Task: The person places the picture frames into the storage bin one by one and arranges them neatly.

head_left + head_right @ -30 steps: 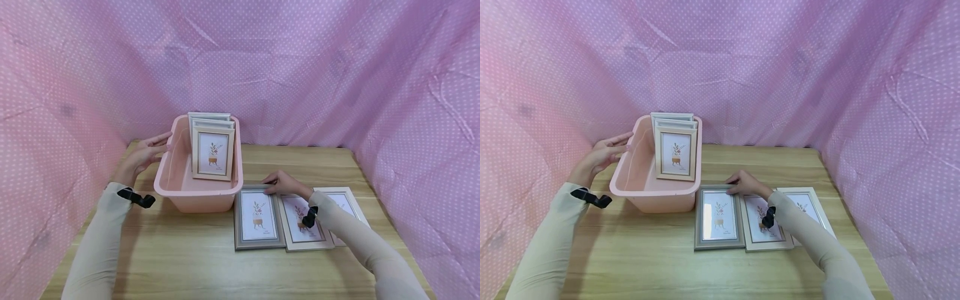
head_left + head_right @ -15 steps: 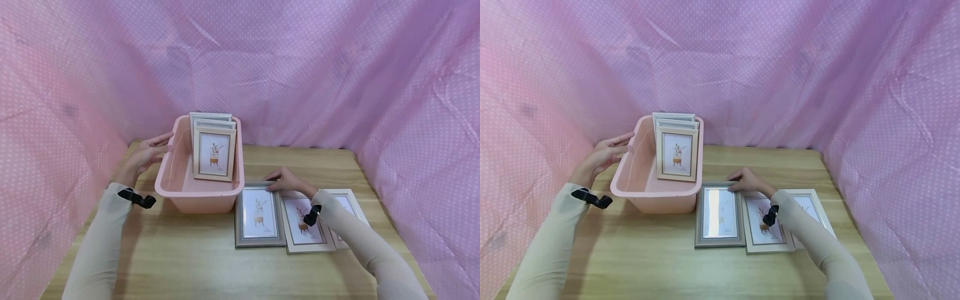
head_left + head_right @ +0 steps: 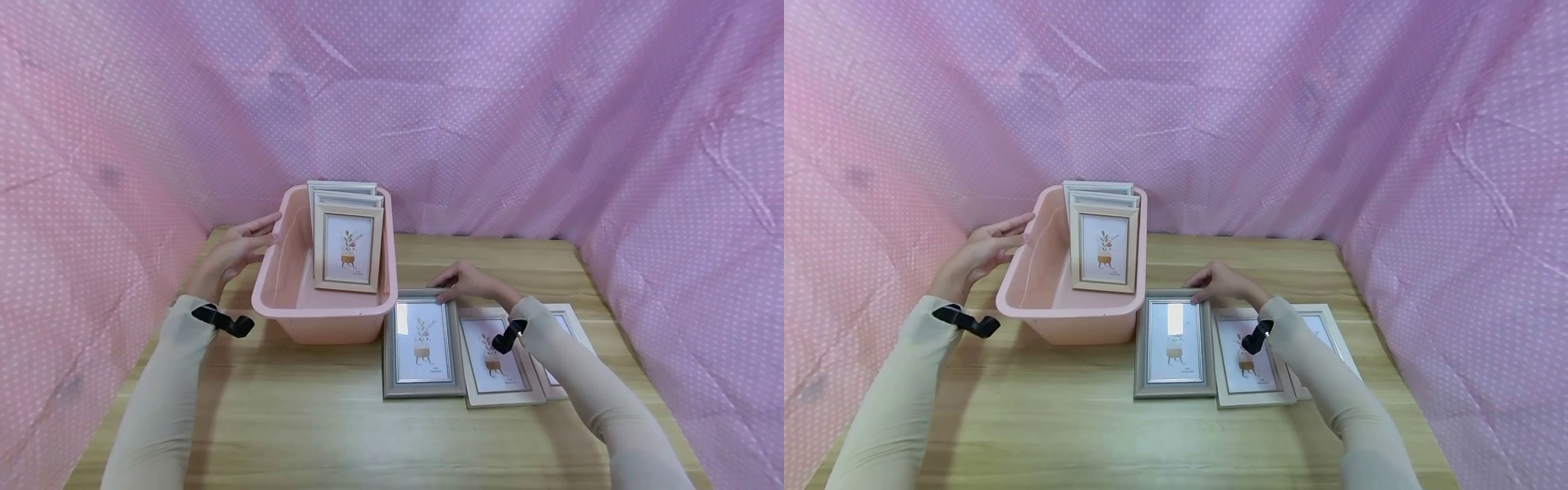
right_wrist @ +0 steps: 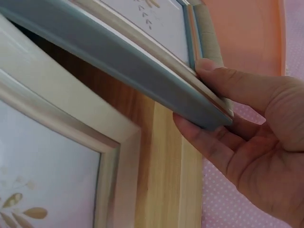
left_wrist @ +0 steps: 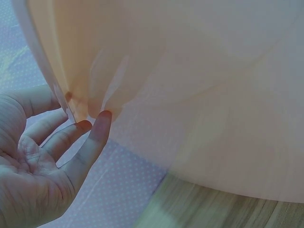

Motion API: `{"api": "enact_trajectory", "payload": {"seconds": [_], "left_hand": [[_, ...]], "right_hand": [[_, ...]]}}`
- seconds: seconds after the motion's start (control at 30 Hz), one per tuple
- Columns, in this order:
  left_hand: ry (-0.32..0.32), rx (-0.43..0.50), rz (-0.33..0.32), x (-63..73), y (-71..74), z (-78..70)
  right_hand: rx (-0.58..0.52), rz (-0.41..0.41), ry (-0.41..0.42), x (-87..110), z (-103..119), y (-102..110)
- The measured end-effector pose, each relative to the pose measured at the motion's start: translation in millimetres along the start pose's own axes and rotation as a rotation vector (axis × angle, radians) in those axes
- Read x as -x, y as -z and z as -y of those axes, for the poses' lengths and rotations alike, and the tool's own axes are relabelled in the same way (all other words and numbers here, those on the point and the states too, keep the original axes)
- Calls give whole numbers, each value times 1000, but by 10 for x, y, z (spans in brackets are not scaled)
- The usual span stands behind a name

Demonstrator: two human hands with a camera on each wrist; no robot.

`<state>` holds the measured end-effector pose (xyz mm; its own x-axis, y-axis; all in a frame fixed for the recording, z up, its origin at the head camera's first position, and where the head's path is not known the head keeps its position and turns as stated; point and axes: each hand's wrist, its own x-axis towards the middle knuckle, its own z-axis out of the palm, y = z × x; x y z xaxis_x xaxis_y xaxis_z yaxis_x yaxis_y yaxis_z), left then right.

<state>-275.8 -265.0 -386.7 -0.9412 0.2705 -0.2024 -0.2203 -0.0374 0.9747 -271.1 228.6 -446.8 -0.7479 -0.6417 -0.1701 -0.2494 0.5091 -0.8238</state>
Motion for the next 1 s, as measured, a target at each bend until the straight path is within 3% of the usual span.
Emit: {"api": "enact_trajectory", "payload": {"seconds": [0.3, 0.53, 1.0], "left_hand": [[0, -27, 6, -14, 5, 33], [-7, -49, -4, -10, -2, 28], [9, -52, -8, -2, -4, 13]], "right_hand": [[-55, 49, 17, 25, 27, 124], [-86, -6, -17, 41, 60, 258], [-173, -98, 26, 80, 31, 425]]}}
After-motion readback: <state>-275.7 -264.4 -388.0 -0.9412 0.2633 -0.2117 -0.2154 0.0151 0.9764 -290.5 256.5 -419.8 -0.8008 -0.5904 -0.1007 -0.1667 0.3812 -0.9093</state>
